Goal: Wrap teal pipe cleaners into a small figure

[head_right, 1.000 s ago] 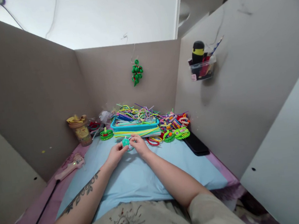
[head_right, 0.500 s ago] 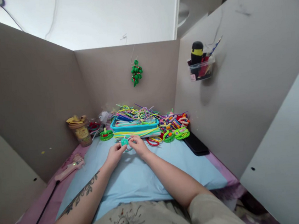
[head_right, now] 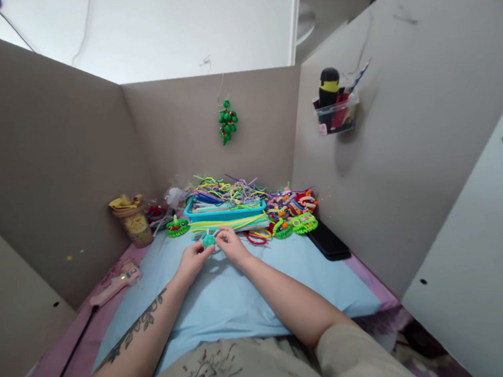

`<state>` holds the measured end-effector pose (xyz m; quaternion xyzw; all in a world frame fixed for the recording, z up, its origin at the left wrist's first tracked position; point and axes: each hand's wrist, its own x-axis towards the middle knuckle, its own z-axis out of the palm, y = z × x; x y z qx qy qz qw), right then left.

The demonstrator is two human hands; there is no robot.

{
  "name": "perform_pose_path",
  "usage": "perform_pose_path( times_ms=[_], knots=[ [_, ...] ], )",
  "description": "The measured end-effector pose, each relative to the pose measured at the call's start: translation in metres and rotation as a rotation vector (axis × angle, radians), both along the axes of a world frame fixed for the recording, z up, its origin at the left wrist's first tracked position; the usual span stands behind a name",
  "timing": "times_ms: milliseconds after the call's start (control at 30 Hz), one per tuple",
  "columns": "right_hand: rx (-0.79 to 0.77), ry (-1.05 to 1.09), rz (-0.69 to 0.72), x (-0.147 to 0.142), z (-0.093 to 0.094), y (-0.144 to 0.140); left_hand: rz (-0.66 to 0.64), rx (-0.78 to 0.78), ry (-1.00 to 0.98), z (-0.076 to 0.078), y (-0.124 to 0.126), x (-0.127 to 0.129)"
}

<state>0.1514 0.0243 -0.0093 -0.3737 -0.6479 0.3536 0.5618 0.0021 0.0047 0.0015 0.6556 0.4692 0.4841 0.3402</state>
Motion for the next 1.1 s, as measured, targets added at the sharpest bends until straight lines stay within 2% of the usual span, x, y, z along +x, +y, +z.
perform_pose_path(
  times_ms=[400,467,533,633,700,767,900,1100],
  knots=[
    [0.049,-0.077,-0.058,0.007,0.001,0.005,0.06,-0.026,-0.03,0.004,-0.001,-0.002],
    [0.081,-0.071,-0.118,0.017,0.004,0.011,0.08,-0.028,-0.037,0.003,0.0,-0.003],
    [0.118,-0.086,-0.241,0.031,0.008,0.02,0.121,-0.026,-0.064,0.003,0.001,-0.005],
    [0.084,-0.142,-0.382,0.049,0.012,0.036,0.193,-0.046,-0.152,0.001,0.005,-0.009],
    [0.04,-0.238,-0.395,0.053,0.011,0.046,0.231,-0.098,-0.223,-0.002,0.009,-0.012],
    [0.038,-0.43,-0.349,0.049,0.008,0.053,0.271,-0.157,-0.287,-0.004,0.012,-0.015],
    [0.168,-0.807,-0.319,0.03,0.004,0.057,0.326,-0.209,-0.392,-0.009,0.016,-0.019],
    [0.162,-1.046,-0.392,0.015,0.005,0.057,0.329,-0.29,-0.519,-0.009,0.019,-0.018]
  ],
)
